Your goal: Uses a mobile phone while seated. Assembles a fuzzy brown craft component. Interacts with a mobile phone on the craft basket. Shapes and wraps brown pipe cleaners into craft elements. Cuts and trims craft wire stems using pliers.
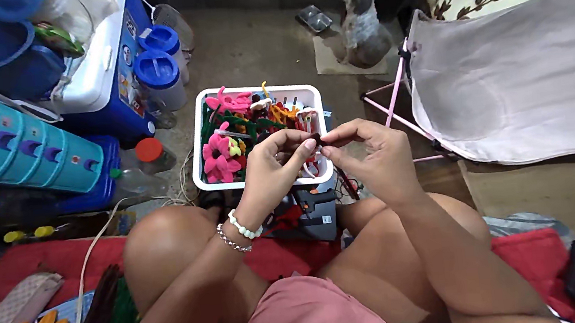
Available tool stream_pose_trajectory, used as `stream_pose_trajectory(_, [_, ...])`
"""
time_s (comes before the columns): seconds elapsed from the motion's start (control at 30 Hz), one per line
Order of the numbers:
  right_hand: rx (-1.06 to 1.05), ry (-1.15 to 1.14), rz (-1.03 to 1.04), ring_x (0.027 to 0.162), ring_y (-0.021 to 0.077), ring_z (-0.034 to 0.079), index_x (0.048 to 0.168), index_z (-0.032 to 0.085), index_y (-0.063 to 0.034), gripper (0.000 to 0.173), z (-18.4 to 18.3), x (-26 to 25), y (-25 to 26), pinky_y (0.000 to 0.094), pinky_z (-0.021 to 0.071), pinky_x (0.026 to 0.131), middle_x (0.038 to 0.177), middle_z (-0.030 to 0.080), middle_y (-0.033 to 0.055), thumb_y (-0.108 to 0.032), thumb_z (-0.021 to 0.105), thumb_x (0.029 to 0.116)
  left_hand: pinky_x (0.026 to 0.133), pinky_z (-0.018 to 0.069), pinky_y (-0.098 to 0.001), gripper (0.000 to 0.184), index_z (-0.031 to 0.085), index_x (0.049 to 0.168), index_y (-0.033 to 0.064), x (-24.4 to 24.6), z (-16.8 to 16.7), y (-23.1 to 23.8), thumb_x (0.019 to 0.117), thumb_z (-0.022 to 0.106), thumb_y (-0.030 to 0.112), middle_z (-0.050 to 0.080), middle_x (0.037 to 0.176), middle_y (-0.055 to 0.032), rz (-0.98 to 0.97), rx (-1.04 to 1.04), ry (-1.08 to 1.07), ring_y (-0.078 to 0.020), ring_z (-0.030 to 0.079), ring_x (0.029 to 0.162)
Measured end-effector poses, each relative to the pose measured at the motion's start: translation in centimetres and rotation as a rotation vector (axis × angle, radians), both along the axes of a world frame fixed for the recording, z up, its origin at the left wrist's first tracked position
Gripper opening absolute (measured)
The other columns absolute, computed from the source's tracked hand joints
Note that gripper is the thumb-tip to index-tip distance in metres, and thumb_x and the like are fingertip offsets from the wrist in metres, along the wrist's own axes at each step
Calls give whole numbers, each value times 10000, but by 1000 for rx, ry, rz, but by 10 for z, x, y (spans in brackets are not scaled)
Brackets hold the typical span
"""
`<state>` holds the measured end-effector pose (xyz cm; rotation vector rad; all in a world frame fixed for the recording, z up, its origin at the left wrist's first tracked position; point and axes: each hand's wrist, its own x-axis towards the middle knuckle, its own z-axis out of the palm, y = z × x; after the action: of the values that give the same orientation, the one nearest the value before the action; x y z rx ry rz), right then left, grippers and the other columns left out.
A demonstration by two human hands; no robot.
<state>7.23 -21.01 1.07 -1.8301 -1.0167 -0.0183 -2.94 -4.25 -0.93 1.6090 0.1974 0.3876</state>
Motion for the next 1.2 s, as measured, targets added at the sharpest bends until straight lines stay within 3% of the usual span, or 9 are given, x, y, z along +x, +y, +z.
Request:
stream_pose_trajectory(0.13, [-21,-86,-9,949,63,687,1016,771,-86,137,-2,-1,0,294,564,893,996,746,-12,-128,703,905,720,602,-257,146,709,1106,52,-1,1,-1,1008,659,147,724,931,-34,-17,-32,40,-105,701,797])
stream_pose_trajectory(0.27, [-38,-79,14,950,91,689,1086,741,-69,303,-3,-4,1,323,575,893,1028,734,8,-268,810,868,657,568,-233,103,697,1063,53,0,0,-4,1013,645,126,705,885,-34,18,-149,58,-92,666,737])
stream_pose_trajectory(0.33, [-53,-119,-18,927,94,695,1091,735,-61,316,-4,-8,3,314,580,884,1020,738,19,-222,832,836,677,566,-229,104,696,1067,55,-1,0,-5,1016,640,126,705,899,-30,44,-160,62,-86,666,752])
stream_pose_trajectory(0.5, [-56,-252,-93,868,84,699,994,766,-71,116,-5,-11,4,405,527,929,959,757,8,-108,763,884,666,554,-228,124,706,1050,53,0,-2,-7,1023,631,148,705,880,-37,54,-205,84,-90,661,745])
stream_pose_trajectory(0.7, [-52,-228,-91,840,71,678,965,760,-79,87,-3,-8,2,386,521,906,926,743,-7,-122,752,890,708,567,-225,112,702,1033,40,-1,1,-10,1025,620,116,709,879,-46,36,-286,99,-92,676,768])
stream_pose_trajectory(0.97, [-68,-166,-19,853,64,667,955,754,-85,77,-2,-4,0,278,560,799,936,724,-5,-133,718,907,681,570,-224,103,711,1042,45,-2,0,-8,1016,634,109,711,873,-40,21,-231,94,-91,675,748])
stream_pose_trajectory(1.07, [-101,-180,18,875,73,666,974,746,-87,88,-1,-2,-2,320,551,836,958,721,-5,-140,696,925,662,562,-228,108,718,1036,50,-2,1,-6,1014,640,122,708,864,-46,7,-186,93,-101,667,737])
stream_pose_trajectory(1.2, [-201,-307,105,964,132,670,1012,737,-76,122,5,3,-5,431,462,965,1012,726,35,-149,644,986,642,556,-224,116,716,1028,58,-3,2,-1,1019,634,141,712,863,-38,-60,-121,124,-94,668,731])
